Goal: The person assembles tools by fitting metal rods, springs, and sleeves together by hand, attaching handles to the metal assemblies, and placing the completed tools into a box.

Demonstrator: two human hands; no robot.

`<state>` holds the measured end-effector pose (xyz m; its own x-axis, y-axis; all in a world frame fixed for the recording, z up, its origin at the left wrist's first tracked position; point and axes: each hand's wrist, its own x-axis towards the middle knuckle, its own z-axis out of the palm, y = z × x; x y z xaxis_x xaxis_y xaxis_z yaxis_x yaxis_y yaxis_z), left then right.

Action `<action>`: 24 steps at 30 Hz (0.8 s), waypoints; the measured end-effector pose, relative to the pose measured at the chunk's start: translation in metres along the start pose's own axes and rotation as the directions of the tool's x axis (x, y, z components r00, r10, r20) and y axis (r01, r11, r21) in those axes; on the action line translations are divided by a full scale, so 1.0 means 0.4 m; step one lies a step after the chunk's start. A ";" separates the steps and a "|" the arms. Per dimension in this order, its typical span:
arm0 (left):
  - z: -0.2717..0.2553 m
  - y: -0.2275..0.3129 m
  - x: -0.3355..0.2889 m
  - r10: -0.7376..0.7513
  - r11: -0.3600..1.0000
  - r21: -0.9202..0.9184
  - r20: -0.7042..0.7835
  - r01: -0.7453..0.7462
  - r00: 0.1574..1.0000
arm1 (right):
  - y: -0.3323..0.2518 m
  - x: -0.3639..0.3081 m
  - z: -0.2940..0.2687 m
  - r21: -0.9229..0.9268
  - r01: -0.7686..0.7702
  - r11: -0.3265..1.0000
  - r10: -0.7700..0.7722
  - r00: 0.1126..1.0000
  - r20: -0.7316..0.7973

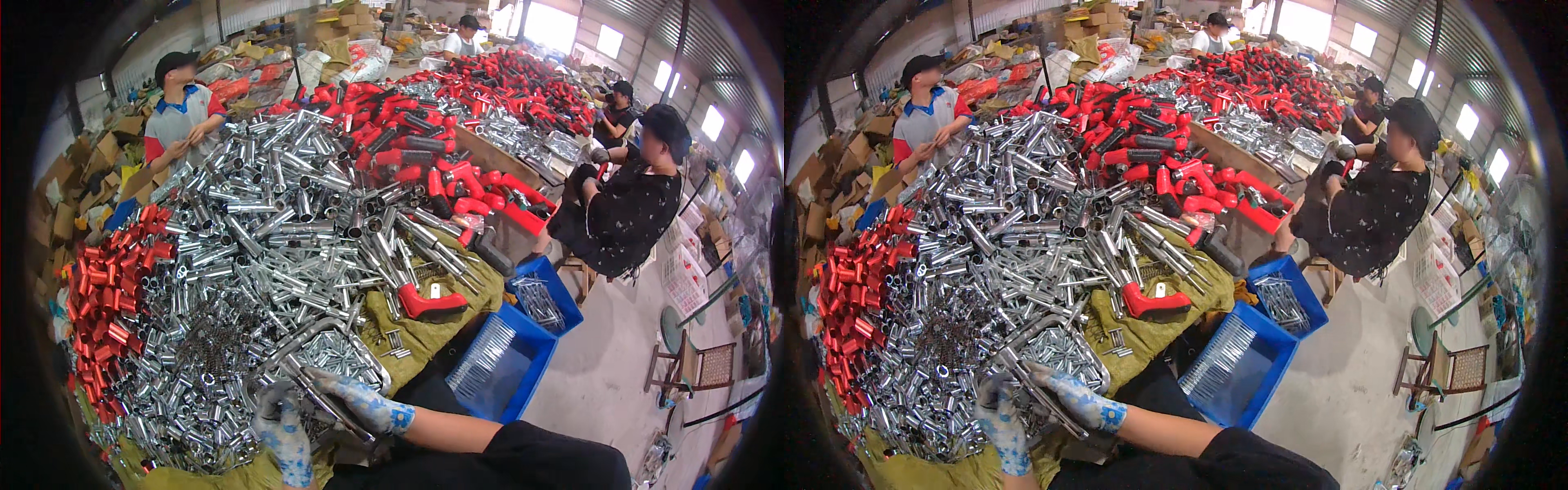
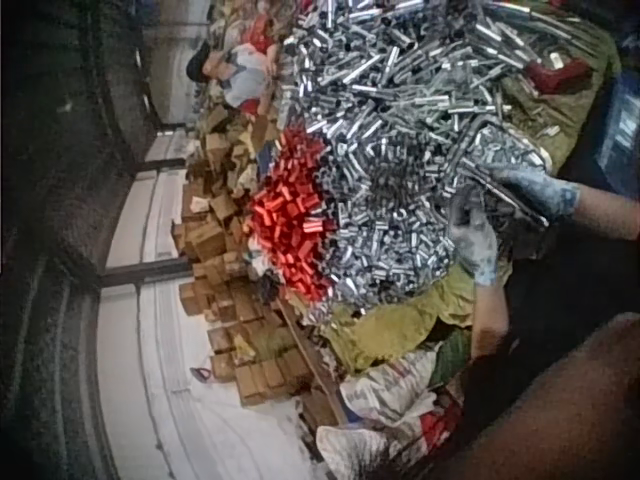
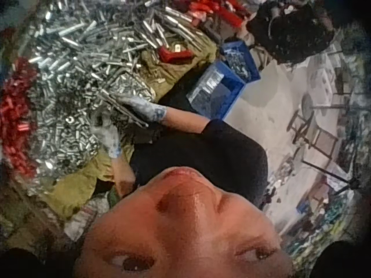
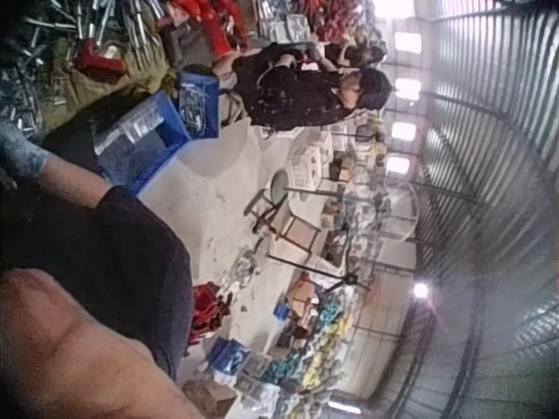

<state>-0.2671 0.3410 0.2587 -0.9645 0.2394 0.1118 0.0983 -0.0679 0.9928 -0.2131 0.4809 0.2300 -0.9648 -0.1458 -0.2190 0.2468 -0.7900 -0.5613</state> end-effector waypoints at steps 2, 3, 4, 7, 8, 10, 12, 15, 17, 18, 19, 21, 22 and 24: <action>0.028 0.037 -0.006 0.107 0.978 0.171 0.093 -0.121 0.990 | 0.018 0.012 -0.010 0.034 0.021 0.999 -0.021 1.000 -0.004; 0.037 0.038 -0.010 0.109 0.977 0.173 0.096 -0.125 0.989 | 0.020 0.014 -0.010 0.065 0.037 0.997 -0.036 0.999 -0.005; 0.044 0.036 -0.013 0.084 0.987 0.129 0.084 -0.095 0.993 | 0.017 0.004 -0.014 0.018 0.039 0.999 -0.039 0.999 -0.005; 0.041 0.034 -0.010 0.001 0.999 0.050 0.086 -0.005 0.996 | -0.016 -0.023 0.004 -0.084 0.067 0.994 -0.063 0.996 0.057; 0.039 0.034 -0.008 -0.060 0.998 0.013 0.103 0.059 0.993 | -0.030 -0.032 0.023 -0.109 0.072 0.991 -0.075 0.997 -0.020; 0.038 0.016 -0.006 -0.121 0.983 -0.120 0.125 0.136 0.985 | -0.035 -0.038 0.017 -0.185 0.103 0.977 -0.109 0.994 -0.024; 0.039 0.013 -0.007 -0.179 0.945 -0.250 0.148 0.212 0.973 | -0.026 -0.034 0.007 -0.260 0.128 0.957 -0.139 0.990 -0.023; 0.044 0.018 -0.005 -0.161 0.943 -0.266 0.164 0.200 0.973 | -0.018 -0.024 -0.004 -0.214 0.176 0.961 -0.162 0.983 0.083; 0.040 0.021 0.000 -0.199 0.924 -0.280 0.232 0.262 0.952 | -0.030 -0.039 0.006 -0.239 0.150 0.959 -0.137 0.988 0.072; 0.040 0.023 0.003 -0.199 0.924 -0.279 0.230 0.261 0.953 | -0.032 -0.040 0.012 -0.238 0.150 0.960 -0.136 0.988 0.074; 0.043 0.025 0.006 -0.216 0.923 -0.266 0.236 0.277 0.948 | -0.033 -0.042 0.015 -0.231 0.161 0.959 -0.154 0.987 0.049; 0.037 0.020 0.012 -0.232 0.923 -0.251 0.236 0.290 0.944 | -0.028 -0.038 0.014 -0.224 0.170 0.960 -0.168 0.985 0.028; 0.027 0.008 0.016 -0.205 0.950 -0.186 0.226 0.249 0.952 | -0.016 -0.028 0.009 -0.263 0.197 0.945 -0.204 0.979 -0.001; 0.025 0.003 0.021 -0.176 0.971 -0.122 0.224 0.207 0.959 | 0.004 -0.010 -0.015 -0.304 0.226 0.925 -0.247 0.969 -0.032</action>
<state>-0.2725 0.3525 0.2614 -0.8867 0.4587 -0.0578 -0.1338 -0.1350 0.9818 -0.2083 0.4840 0.2253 -0.9924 0.0725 -0.0990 0.0384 -0.5827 -0.8118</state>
